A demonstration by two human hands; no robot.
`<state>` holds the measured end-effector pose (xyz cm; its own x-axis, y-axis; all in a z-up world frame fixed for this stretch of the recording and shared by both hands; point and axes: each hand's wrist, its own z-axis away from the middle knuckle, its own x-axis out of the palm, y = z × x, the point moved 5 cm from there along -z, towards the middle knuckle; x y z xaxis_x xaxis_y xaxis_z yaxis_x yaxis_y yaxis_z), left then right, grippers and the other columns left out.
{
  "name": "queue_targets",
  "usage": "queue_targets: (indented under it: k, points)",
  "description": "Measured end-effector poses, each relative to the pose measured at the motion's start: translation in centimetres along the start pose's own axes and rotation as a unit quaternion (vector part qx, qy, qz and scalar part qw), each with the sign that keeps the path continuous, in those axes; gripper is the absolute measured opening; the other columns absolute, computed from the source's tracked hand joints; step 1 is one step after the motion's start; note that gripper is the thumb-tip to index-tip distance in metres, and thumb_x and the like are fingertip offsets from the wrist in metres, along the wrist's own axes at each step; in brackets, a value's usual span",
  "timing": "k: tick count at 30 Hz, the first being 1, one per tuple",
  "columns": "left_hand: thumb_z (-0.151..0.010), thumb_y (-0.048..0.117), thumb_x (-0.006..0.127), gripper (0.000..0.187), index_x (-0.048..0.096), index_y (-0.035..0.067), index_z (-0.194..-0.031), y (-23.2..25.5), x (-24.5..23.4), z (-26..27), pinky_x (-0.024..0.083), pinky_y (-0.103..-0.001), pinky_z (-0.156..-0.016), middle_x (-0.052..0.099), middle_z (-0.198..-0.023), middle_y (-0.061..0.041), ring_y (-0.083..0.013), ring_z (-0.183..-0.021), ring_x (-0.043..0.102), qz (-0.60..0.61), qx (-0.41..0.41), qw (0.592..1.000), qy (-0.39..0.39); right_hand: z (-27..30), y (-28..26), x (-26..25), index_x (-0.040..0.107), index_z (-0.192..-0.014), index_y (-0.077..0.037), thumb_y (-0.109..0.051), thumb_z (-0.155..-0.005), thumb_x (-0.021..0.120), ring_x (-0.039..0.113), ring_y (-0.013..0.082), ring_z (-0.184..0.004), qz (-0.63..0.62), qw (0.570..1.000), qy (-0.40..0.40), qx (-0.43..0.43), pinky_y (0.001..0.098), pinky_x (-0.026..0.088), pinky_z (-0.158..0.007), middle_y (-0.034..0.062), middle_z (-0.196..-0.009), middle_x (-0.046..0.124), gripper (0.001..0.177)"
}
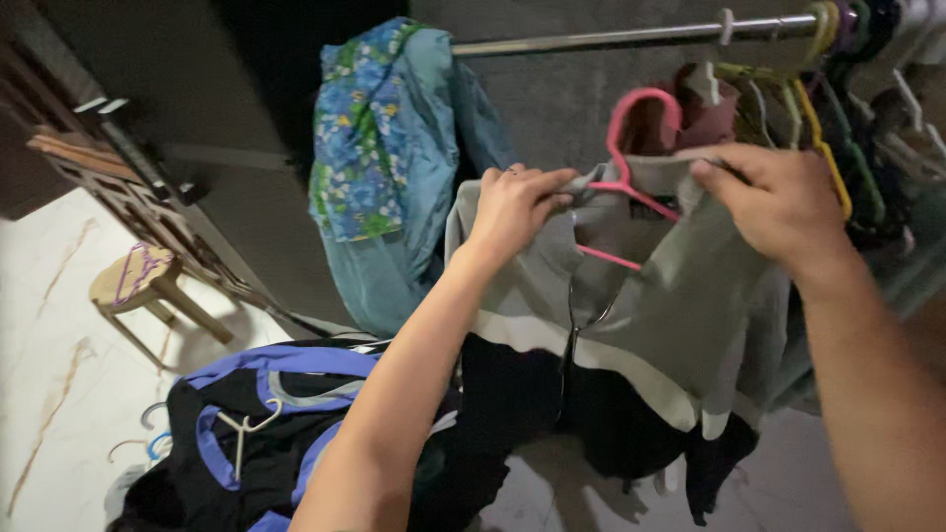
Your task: The person places clothes from a pile onto hangers by hand and hangs them on a clothes rack.
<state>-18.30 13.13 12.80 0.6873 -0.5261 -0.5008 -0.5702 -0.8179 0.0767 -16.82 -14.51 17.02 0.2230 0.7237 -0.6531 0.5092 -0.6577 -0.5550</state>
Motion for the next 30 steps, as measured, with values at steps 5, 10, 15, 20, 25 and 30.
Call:
queue_targets:
  k: [5,10,15,20,25,30]
  points:
    - [-0.088,0.025,0.076,0.023,0.076,0.019,-0.110,1.0,-0.1,-1.6,0.047,-0.043,-0.080,0.075,-0.087,-0.004,-0.0267,-0.087,0.069,0.024,-0.052,0.998,0.010,-0.9,0.3,-0.3,0.073,-0.130,-0.017,-0.045,-0.095,0.070,0.067,0.0235,-0.080,0.025,0.988,-0.152,0.010,0.0379,0.051,-0.073,0.0143,-0.085,0.074,0.045]
    - [-0.091,0.032,0.075,0.023,0.074,0.024,-0.112,-1.3,1.4,-1.2,0.053,-0.038,-0.086,0.073,-0.086,0.003,-0.0147,-0.084,0.070,0.175,-0.202,0.962,-0.058,-0.3,3.3,1.2,0.068,-0.128,-0.008,-0.044,-0.086,0.075,0.067,0.0191,-0.085,0.053,0.966,-0.248,0.042,0.0379,0.052,-0.077,0.0111,-0.092,0.075,0.056]
    - [-0.085,0.031,0.076,0.026,0.079,0.023,-0.110,-3.0,6.0,-1.2,0.025,-0.059,-0.105,0.073,-0.112,-0.003,-0.0276,-0.117,0.057,-0.024,-0.133,0.990,-0.044,-0.4,6.5,7.1,0.070,-0.122,-0.001,-0.030,-0.091,0.072,0.064,0.0119,-0.096,-0.285,0.910,-0.284,0.102,0.0305,0.050,-0.086,0.0021,-0.105,0.074,0.043]
    - [-0.091,0.045,0.068,0.053,0.061,0.024,-0.139,-9.1,15.4,1.3,0.028,-0.053,-0.115,0.049,-0.147,-0.018,-0.0409,-0.140,0.039,-0.044,-0.264,0.955,-0.129,-2.2,10.0,13.0,0.071,-0.123,-0.004,-0.025,-0.090,0.074,0.067,0.0142,-0.097,-0.323,0.905,-0.198,0.194,0.0302,0.051,-0.087,0.0033,-0.110,0.075,0.039]
    - [-0.099,0.058,0.056,0.084,0.029,0.009,-0.161,-13.5,24.1,2.2,0.029,-0.052,-0.120,0.027,-0.159,-0.036,-0.0505,-0.149,0.025,0.075,-0.323,0.922,-0.202,-5.0,12.0,15.2,0.070,-0.120,0.000,-0.026,-0.094,0.072,0.065,0.0177,-0.098,-0.304,0.898,-0.171,0.268,0.0343,0.050,-0.086,0.0083,-0.109,0.072,0.037]
    - [-0.100,0.057,0.048,0.087,0.020,0.002,-0.161,-16.2,31.1,0.7,0.035,-0.050,-0.117,0.033,-0.160,-0.032,-0.0488,-0.144,0.038,0.158,-0.309,0.910,-0.226,-8.0,12.7,16.5,0.070,-0.123,-0.004,-0.022,-0.092,0.069,0.065,0.0184,-0.102,-0.281,0.906,-0.145,0.280,0.0338,0.050,-0.089,0.0076,-0.113,0.073,0.035]
